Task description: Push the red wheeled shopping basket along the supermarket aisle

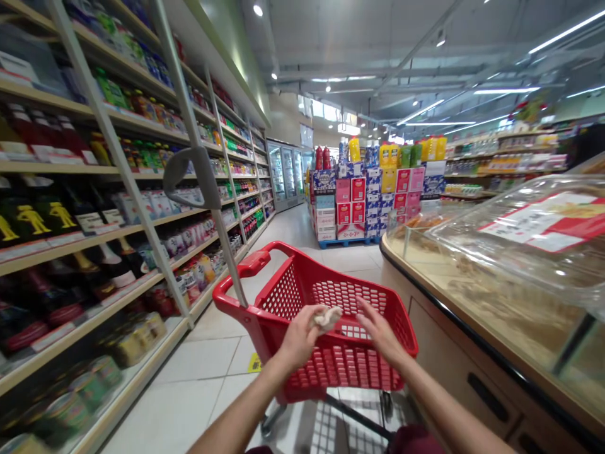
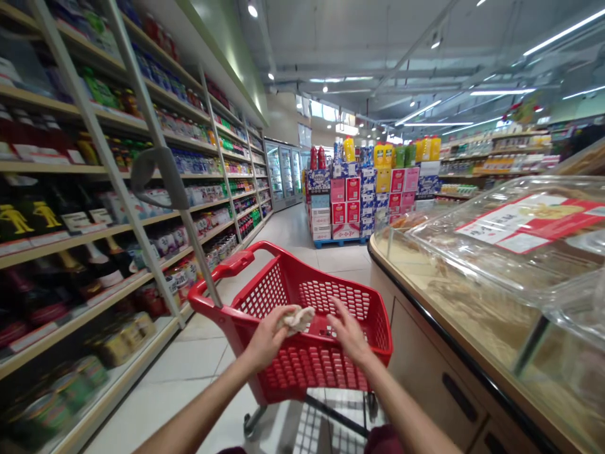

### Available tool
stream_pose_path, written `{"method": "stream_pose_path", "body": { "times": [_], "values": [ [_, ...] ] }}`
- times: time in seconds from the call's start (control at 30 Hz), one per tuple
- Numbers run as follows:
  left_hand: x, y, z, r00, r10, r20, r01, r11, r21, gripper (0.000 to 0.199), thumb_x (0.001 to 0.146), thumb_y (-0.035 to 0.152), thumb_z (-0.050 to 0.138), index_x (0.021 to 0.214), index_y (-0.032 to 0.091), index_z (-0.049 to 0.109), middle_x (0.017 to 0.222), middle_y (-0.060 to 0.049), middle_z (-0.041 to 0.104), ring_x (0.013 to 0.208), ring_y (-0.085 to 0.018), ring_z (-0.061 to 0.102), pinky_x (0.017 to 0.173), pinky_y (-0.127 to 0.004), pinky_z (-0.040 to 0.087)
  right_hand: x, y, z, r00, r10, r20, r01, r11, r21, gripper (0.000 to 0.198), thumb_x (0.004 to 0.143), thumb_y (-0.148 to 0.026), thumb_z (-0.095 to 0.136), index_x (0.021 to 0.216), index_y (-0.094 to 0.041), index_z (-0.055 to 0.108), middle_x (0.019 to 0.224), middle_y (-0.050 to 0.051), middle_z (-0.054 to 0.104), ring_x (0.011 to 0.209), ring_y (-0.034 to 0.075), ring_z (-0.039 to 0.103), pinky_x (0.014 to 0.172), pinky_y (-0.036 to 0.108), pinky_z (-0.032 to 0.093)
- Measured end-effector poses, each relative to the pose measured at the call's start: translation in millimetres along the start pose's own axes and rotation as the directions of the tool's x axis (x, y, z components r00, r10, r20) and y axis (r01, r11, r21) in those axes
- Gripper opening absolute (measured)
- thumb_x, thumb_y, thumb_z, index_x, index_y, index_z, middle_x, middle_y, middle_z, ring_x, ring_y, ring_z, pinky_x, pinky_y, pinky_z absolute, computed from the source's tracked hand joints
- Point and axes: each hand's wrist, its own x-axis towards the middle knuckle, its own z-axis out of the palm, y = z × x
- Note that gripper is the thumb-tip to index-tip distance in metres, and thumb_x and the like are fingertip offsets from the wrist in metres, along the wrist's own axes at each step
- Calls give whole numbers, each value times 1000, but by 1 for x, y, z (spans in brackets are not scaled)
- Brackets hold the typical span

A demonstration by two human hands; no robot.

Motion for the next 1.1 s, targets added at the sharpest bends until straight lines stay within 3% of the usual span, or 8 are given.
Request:
{"method": "stream_pose_path", "body": {
  "times": [0.1, 0.2, 0.37, 0.5, 0.63, 0.8, 0.93, 1.1],
  "values": [
    [1, 17, 33, 998, 6, -66, -2, 998, 61, 55, 73, 12, 37, 127, 16, 29, 128, -10, 43, 117, -18, 39, 100, -39, 30, -20, -31, 81, 999, -13, 50, -17, 833, 554, 48, 77, -45, 47, 119, -21, 47, 120, 5, 52, 115, 18, 44, 98, 35, 34],
    [-2, 3, 15, 995, 56, 83, -78, 951, 299, 66, 71, 20, 44, 132, 16, 20, 136, -12, 33, 125, -24, 27, 102, -48, 22, -27, -36, 111, 998, 45, 38, -58, 741, 669, 48, 74, -39, 54, 117, -18, 48, 111, 7, 58, 104, 20, 53, 92, 35, 40],
    [-3, -46, -59, 993, 54, 108, -114, 730, 674, 42, 70, 26, 51, 112, 20, 49, 122, -11, 50, 117, -28, 38, 100, -52, 20, -9, -1, 24, 938, 9, -346, 39, 991, 132, 44, 72, -26, 51, 114, -17, 50, 117, 9, 53, 108, 23, 49, 95, 41, 36],
    [-3, -65, -67, 997, 62, 53, -81, 651, 755, 18, 79, 27, 43, 76, 18, 58, 79, -5, 64, 85, -21, 55, 90, -43, 33, -6, 42, -26, 866, -254, -430, 48, 899, -435, 32, 72, -17, 43, 98, -19, 61, 124, 7, 46, 118, 24, 38, 100, 45, 28],
    [-6, -61, -46, 986, 164, -39, -83, 677, 731, 18, 80, 28, 42, 72, 19, 56, 74, -3, 62, 80, -19, 54, 87, -40, 33, -6, 35, 53, 932, -326, -159, 209, 841, -499, 36, 74, -10, 38, 100, -23, 59, 109, 5, 57, 112, 21, 43, 95, 40, 34],
    [-11, -55, -36, 969, 238, -69, -118, 690, 714, 15, 79, 23, 42, 76, 19, 57, 75, -2, 63, 80, -19, 54, 89, -38, 30, 4, -2, 150, 882, -470, 24, 440, 806, -397, 39, 76, -9, 40, 110, -23, 53, 116, 4, 53, 113, 16, 43, 94, 34, 35],
    [-14, -55, -36, 959, 267, -93, -121, 683, 721, 18, 80, 28, 42, 83, 18, 57, 85, -4, 64, 87, -20, 54, 92, -39, 28, -12, 38, 67, 871, -489, 51, 431, 709, -558, 33, 76, -9, 40, 100, -21, 59, 119, 8, 52, 113, 19, 43, 96, 42, 31],
    [-9, -52, -30, 965, 242, -100, -114, 732, 671, 17, 81, 28, 42, 82, 19, 57, 86, -3, 65, 88, -20, 55, 93, -40, 27, -27, 71, -11, 859, -404, -313, 99, 732, -674, 32, 76, -10, 37, 97, -18, 60, 118, 11, 50, 115, 25, 38, 95, 54, 24]
  ]
}}
